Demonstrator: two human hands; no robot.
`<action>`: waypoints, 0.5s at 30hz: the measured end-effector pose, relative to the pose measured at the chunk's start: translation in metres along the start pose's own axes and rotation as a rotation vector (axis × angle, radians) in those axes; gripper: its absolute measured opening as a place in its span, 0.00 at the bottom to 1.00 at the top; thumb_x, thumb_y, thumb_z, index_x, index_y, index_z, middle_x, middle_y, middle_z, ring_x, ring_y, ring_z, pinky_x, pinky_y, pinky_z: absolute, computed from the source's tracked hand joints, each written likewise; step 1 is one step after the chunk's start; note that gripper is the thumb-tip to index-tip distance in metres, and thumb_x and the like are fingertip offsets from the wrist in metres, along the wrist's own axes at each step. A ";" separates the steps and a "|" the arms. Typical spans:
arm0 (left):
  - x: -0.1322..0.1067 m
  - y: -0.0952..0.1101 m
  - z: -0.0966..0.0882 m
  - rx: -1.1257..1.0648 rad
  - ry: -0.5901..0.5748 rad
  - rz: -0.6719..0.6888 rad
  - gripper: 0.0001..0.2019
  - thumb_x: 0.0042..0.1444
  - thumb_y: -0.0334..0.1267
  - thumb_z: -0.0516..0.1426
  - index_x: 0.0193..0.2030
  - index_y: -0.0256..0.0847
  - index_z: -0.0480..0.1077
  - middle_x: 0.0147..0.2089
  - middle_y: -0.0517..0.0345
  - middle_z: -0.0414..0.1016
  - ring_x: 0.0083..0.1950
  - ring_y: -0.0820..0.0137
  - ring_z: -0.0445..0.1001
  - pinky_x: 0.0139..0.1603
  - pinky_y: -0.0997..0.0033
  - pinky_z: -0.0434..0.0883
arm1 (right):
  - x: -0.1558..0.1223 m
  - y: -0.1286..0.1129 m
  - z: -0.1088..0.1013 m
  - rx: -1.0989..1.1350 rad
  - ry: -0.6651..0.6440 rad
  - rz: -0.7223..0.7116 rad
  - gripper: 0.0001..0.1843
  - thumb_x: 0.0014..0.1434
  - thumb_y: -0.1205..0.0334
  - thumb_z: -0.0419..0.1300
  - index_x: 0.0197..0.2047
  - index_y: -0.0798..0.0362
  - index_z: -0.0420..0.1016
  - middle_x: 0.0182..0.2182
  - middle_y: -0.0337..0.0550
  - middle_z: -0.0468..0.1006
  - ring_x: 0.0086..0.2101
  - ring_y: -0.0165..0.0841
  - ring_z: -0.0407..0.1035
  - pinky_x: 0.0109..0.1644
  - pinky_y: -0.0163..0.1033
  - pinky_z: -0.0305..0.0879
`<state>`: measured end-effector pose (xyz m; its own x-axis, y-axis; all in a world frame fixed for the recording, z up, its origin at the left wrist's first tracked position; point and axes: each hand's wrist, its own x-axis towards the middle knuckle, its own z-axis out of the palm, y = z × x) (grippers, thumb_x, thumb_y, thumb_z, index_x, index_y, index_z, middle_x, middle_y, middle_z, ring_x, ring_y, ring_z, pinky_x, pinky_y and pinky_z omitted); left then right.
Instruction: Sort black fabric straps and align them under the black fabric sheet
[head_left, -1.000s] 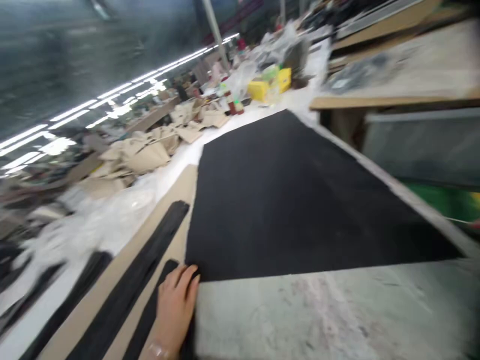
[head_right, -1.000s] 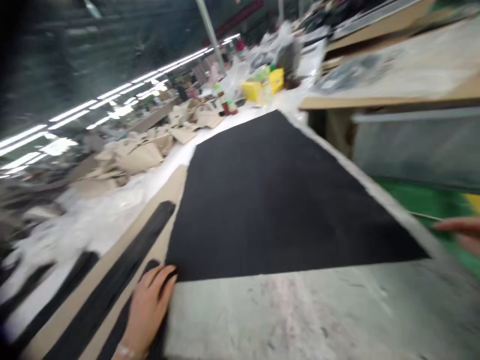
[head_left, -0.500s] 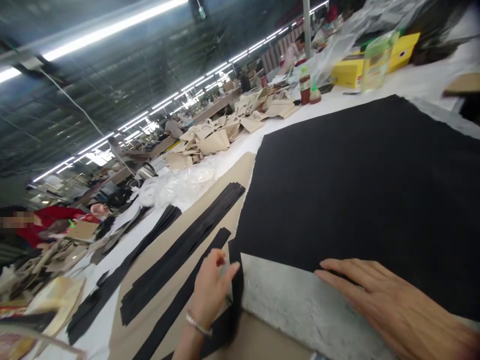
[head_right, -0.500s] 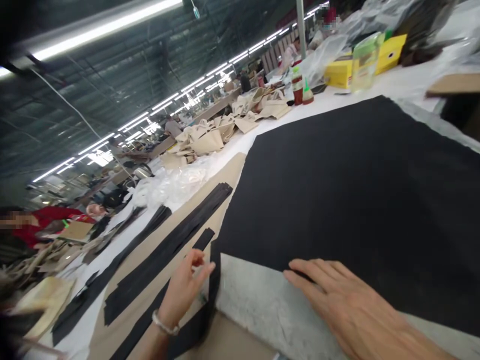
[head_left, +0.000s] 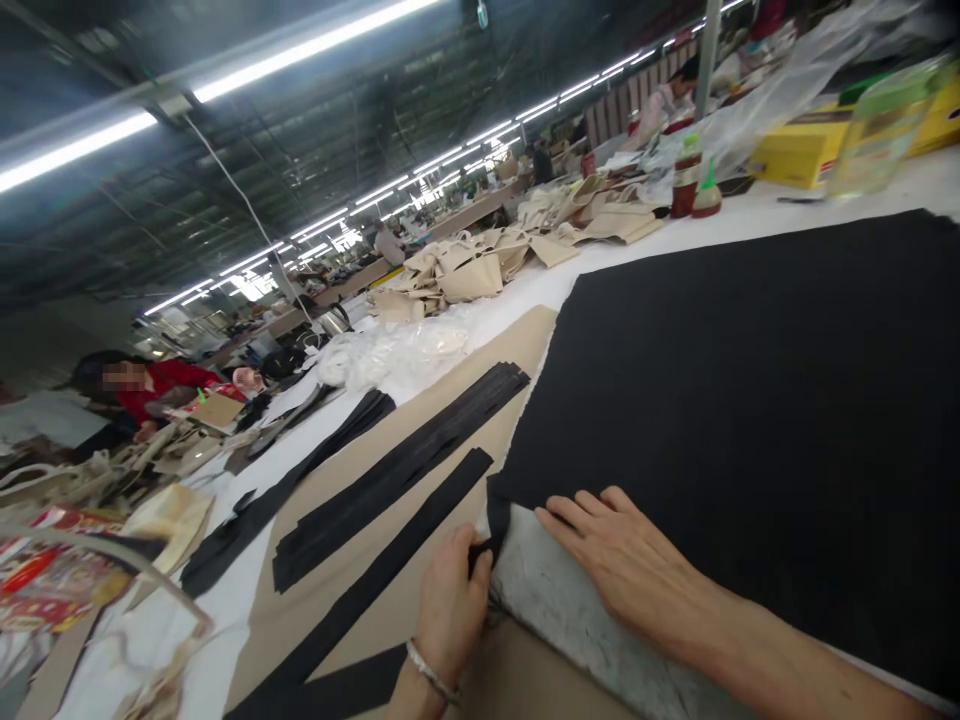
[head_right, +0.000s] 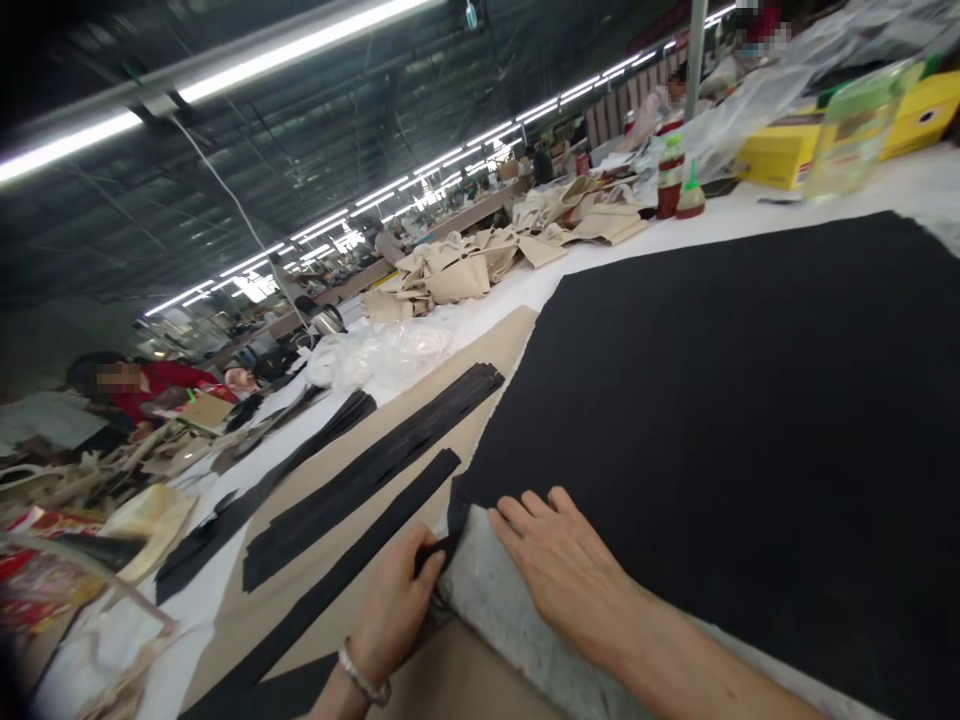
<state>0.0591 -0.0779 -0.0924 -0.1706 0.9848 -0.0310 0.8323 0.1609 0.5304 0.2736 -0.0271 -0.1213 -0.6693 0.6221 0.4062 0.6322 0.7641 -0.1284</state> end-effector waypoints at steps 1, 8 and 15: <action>0.002 0.000 -0.004 0.001 0.006 -0.024 0.06 0.56 0.29 0.49 0.30 0.41 0.61 0.32 0.58 0.68 0.37 0.65 0.67 0.39 0.68 0.59 | 0.010 -0.001 0.001 0.007 -0.023 -0.008 0.31 0.53 0.79 0.47 0.60 0.53 0.63 0.53 0.43 0.68 0.46 0.39 0.62 0.50 0.51 0.55; 0.014 -0.018 -0.021 0.083 0.015 -0.128 0.05 0.57 0.31 0.50 0.31 0.42 0.60 0.29 0.61 0.69 0.33 0.66 0.69 0.35 0.70 0.56 | 0.048 -0.001 0.021 -0.014 -0.119 -0.030 0.28 0.52 0.79 0.49 0.56 0.56 0.67 0.49 0.47 0.69 0.45 0.38 0.62 0.48 0.46 0.55; 0.012 -0.053 -0.062 -0.164 0.167 -0.298 0.05 0.59 0.38 0.48 0.32 0.43 0.58 0.21 0.64 0.66 0.25 0.67 0.71 0.30 0.71 0.61 | 0.050 0.004 0.026 0.022 -0.142 -0.028 0.29 0.51 0.78 0.48 0.55 0.54 0.68 0.48 0.45 0.68 0.42 0.36 0.61 0.44 0.45 0.53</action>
<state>-0.0198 -0.0785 -0.0688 -0.4876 0.8700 -0.0730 0.6401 0.4131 0.6477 0.2324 0.0111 -0.1255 -0.7362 0.6170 0.2782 0.6047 0.7842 -0.1392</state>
